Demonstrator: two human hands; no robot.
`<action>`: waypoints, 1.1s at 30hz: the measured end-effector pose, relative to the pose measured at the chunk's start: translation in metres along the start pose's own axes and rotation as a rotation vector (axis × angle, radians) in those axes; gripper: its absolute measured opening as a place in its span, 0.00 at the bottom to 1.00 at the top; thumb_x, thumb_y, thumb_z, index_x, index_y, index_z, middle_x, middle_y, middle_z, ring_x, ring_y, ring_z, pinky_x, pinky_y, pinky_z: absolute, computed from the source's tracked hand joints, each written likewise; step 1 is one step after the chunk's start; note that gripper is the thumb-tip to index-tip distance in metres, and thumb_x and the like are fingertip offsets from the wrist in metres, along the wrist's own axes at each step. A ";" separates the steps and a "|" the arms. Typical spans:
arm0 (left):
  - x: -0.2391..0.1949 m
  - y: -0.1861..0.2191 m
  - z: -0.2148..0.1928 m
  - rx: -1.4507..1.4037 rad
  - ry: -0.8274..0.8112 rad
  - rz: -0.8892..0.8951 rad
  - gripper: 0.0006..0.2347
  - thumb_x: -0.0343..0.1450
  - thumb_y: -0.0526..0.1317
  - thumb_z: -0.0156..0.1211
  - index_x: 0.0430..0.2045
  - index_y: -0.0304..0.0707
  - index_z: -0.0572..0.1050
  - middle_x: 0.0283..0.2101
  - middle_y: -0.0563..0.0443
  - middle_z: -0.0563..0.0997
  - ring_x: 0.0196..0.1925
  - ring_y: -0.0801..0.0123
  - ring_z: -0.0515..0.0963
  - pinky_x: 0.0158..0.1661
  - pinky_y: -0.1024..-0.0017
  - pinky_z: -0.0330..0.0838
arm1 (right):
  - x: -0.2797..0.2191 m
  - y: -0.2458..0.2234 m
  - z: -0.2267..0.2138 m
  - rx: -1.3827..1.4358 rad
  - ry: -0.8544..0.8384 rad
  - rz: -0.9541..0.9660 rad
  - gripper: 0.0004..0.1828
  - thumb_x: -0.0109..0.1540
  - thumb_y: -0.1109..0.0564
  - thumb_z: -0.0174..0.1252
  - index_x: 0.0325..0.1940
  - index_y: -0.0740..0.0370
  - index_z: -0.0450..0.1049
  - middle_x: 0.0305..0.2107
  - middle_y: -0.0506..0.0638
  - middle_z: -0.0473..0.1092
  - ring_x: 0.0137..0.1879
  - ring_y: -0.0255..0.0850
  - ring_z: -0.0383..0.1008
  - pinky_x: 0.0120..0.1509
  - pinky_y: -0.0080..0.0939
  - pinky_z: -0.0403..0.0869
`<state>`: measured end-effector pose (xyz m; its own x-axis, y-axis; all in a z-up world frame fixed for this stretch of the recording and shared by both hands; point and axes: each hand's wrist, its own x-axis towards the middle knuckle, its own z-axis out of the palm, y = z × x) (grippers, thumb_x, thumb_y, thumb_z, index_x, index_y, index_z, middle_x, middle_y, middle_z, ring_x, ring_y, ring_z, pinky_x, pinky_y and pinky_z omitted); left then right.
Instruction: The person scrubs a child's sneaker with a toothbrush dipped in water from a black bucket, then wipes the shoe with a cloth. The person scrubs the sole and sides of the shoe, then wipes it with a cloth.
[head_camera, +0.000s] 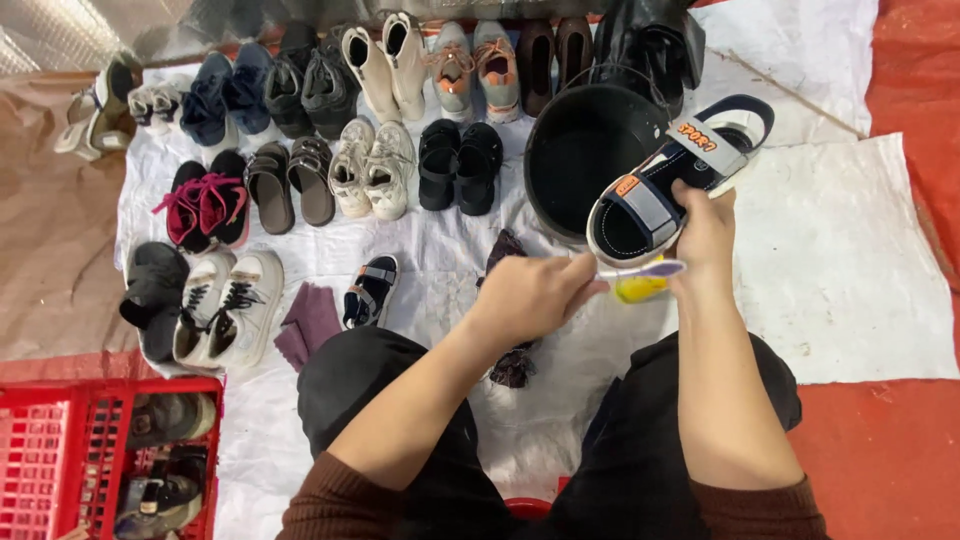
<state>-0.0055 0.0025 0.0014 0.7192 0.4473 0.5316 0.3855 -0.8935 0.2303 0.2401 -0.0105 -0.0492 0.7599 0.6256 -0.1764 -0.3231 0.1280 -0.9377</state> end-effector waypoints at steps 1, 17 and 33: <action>0.000 -0.001 0.003 0.000 -0.005 0.009 0.10 0.80 0.51 0.48 0.33 0.50 0.68 0.19 0.52 0.77 0.20 0.57 0.83 0.24 0.63 0.77 | -0.003 -0.003 0.000 0.007 0.007 -0.001 0.20 0.63 0.55 0.67 0.58 0.50 0.71 0.42 0.51 0.78 0.39 0.43 0.85 0.42 0.46 0.89; -0.083 -0.155 0.112 0.120 -0.812 -0.741 0.16 0.76 0.30 0.39 0.53 0.37 0.74 0.57 0.41 0.75 0.57 0.50 0.78 0.58 0.51 0.75 | -0.036 -0.036 -0.017 0.057 -0.181 0.018 0.31 0.67 0.67 0.59 0.66 0.37 0.58 0.68 0.46 0.74 0.69 0.41 0.78 0.57 0.51 0.81; -0.219 -0.174 0.233 0.331 -0.557 -0.910 0.14 0.77 0.29 0.43 0.55 0.29 0.73 0.50 0.37 0.81 0.48 0.56 0.82 0.49 0.62 0.81 | -0.073 -0.088 -0.059 -0.192 -0.109 0.172 0.36 0.65 0.44 0.53 0.80 0.38 0.65 0.71 0.35 0.70 0.79 0.38 0.73 0.77 0.62 0.75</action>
<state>-0.0953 0.0690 -0.3447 0.2171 0.9587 -0.1836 0.9756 -0.2065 0.0751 0.2462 -0.1128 0.0289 0.6343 0.7061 -0.3147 -0.3215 -0.1293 -0.9381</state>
